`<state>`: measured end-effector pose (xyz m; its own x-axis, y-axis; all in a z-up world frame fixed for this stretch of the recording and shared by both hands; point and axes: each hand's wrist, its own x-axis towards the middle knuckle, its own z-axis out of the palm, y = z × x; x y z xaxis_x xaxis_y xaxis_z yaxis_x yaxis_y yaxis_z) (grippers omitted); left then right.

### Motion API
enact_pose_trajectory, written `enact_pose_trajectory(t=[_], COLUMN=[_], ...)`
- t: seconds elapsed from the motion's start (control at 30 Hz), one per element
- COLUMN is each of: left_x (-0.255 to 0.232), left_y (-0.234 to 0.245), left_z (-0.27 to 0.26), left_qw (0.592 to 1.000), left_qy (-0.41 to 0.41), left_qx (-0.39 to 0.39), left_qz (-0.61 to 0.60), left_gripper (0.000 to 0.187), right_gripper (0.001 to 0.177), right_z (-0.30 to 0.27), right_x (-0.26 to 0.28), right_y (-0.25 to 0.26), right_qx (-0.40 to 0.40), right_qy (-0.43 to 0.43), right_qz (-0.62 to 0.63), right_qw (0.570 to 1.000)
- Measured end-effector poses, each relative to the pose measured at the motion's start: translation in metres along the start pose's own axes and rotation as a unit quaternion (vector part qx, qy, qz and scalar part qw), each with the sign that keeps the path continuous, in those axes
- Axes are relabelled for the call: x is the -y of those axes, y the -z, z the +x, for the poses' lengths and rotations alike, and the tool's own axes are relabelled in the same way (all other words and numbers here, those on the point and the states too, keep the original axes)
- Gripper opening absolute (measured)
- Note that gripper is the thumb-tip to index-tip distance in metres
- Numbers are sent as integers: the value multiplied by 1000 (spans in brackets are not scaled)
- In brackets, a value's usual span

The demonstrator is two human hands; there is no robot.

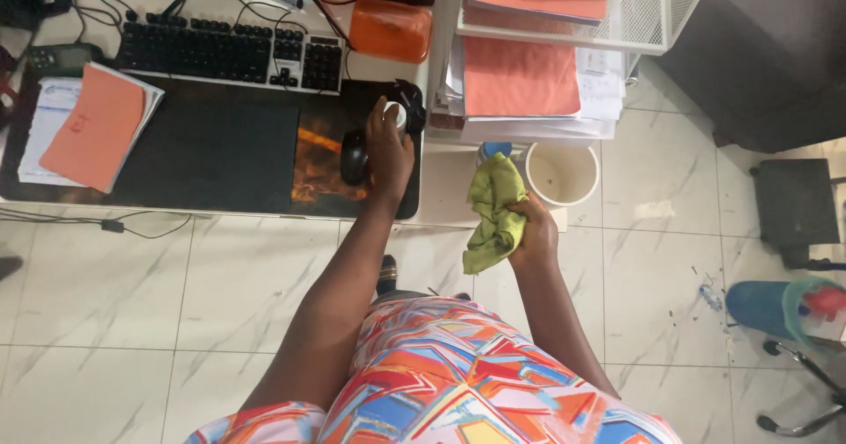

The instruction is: Sweeping the floor, moving office chairs, and wiping down a desk and items on it.

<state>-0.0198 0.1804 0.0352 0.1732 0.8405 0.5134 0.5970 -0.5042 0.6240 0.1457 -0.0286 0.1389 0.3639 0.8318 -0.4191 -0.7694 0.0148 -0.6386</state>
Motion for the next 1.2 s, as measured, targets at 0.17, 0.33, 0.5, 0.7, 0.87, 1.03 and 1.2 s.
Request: enact_pose_trajectory(t=[0.17, 0.33, 0.5, 0.7, 0.87, 1.03, 1.2], left_x=[-2, -62, -82, -72, -54, -38, 32], left_y=[8, 30, -9, -60, -61, 0, 53], left_z=[-7, -24, -51, -62, -69, -69, -79], left_qw=[998, 991, 992, 994, 992, 980, 852], left_qy=[30, 46, 57, 9, -12, 114, 356], left_qx=[-16, -19, 45, 101, 103, 74, 82], left_qz=[-43, -126, -107, -44, -75, -147, -374], left_gripper=[50, 49, 56, 67, 86, 56, 17], right_gripper=[58, 56, 55, 58, 65, 65, 60], right_z=[-3, -9, -11, -11, -10, 12, 48], right_x=[-6, 3, 5, 0, -5, -34, -80], right_y=[29, 41, 50, 50, 32, -6, -63], right_qx=[-33, -66, -71, -58, 3, 51, 194], right_qy=[19, 41, 52, 49, 17, -37, -80], right_qz=[-16, -7, 1, -8, 0, -29, -21], right_qw=[999, 997, 996, 997, 1000, 998, 978])
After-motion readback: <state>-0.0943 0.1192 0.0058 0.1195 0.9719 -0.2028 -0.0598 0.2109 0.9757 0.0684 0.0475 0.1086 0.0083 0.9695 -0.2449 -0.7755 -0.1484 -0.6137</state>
